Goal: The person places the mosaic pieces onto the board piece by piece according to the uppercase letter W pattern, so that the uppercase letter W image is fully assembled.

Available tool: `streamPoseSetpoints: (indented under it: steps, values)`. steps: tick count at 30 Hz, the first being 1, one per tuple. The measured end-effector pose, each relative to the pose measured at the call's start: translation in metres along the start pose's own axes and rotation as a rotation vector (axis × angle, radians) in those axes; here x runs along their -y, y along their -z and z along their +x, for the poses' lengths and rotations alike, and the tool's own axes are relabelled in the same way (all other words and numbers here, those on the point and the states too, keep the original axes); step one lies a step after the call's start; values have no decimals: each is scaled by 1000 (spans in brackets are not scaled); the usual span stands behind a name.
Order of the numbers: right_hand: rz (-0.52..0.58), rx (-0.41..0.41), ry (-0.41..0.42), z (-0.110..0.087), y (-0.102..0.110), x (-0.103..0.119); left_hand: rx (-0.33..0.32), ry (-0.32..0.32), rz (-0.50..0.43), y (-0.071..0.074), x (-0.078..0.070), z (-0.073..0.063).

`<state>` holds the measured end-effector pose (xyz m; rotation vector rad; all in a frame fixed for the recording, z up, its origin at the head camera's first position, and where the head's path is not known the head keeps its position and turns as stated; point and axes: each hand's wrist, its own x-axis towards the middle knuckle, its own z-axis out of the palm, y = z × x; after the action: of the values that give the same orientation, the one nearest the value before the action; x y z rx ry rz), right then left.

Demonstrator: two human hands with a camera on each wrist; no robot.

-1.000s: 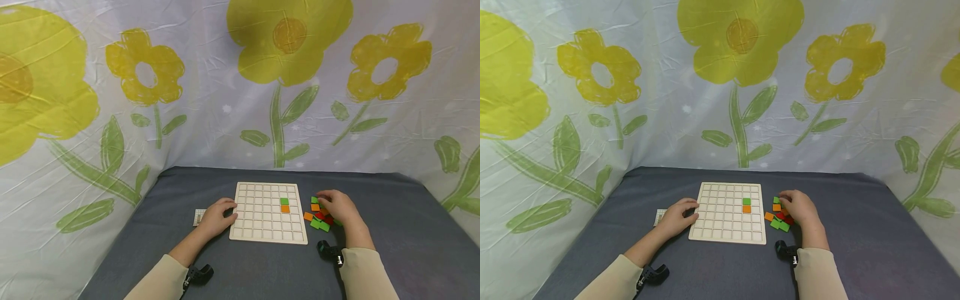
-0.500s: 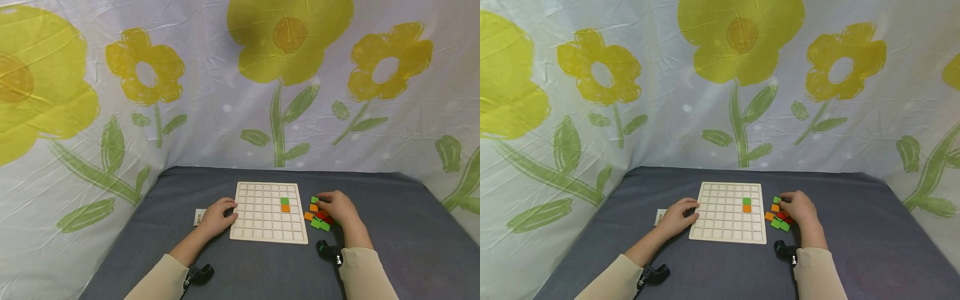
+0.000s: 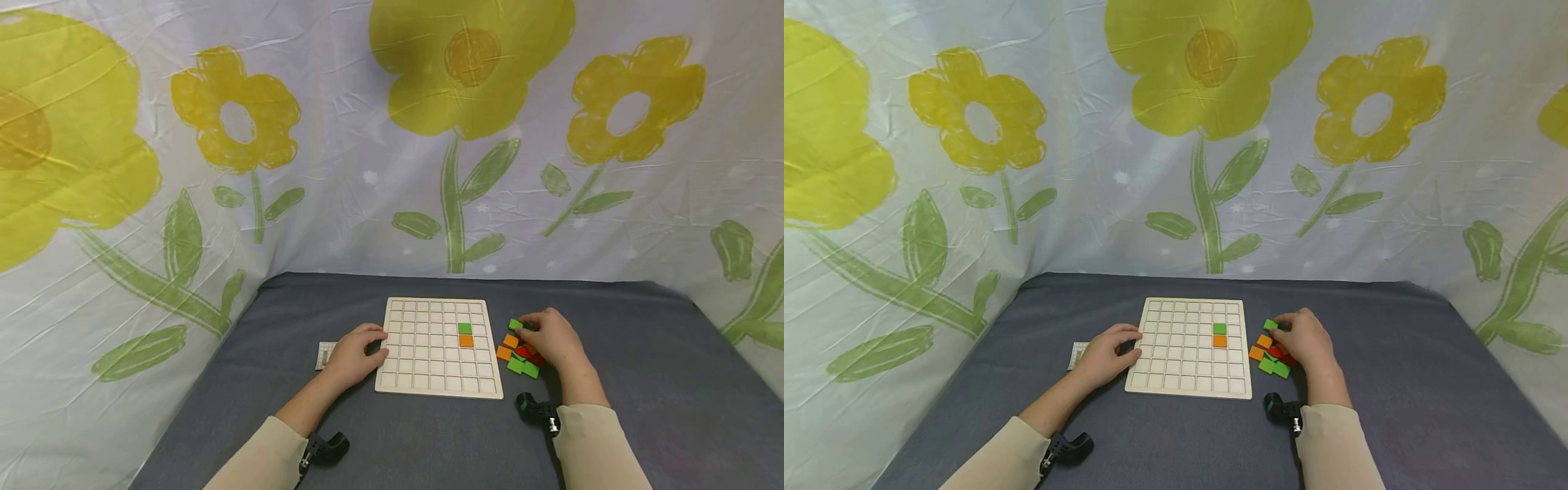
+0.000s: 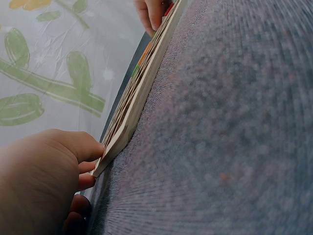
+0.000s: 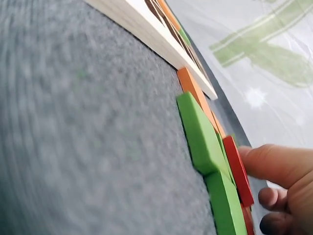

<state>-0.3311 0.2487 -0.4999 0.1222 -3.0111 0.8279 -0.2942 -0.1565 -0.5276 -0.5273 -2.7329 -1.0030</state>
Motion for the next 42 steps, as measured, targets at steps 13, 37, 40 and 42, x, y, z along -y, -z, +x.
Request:
streamPoseSetpoints:
  steps: [13,37,40,42]
  values:
    - [97,35,61,-2,19,6,-3,-7,3,-1,0,-1]
    - [211,132,174,-17,19,52,-6,-17,16,-1,2,-1]
    - [208,153,201,-18,16,57,-6,-19,16,0,2,-1]
    - [212,166,210,-19,13,61,-7,-20,14,0,1,0]
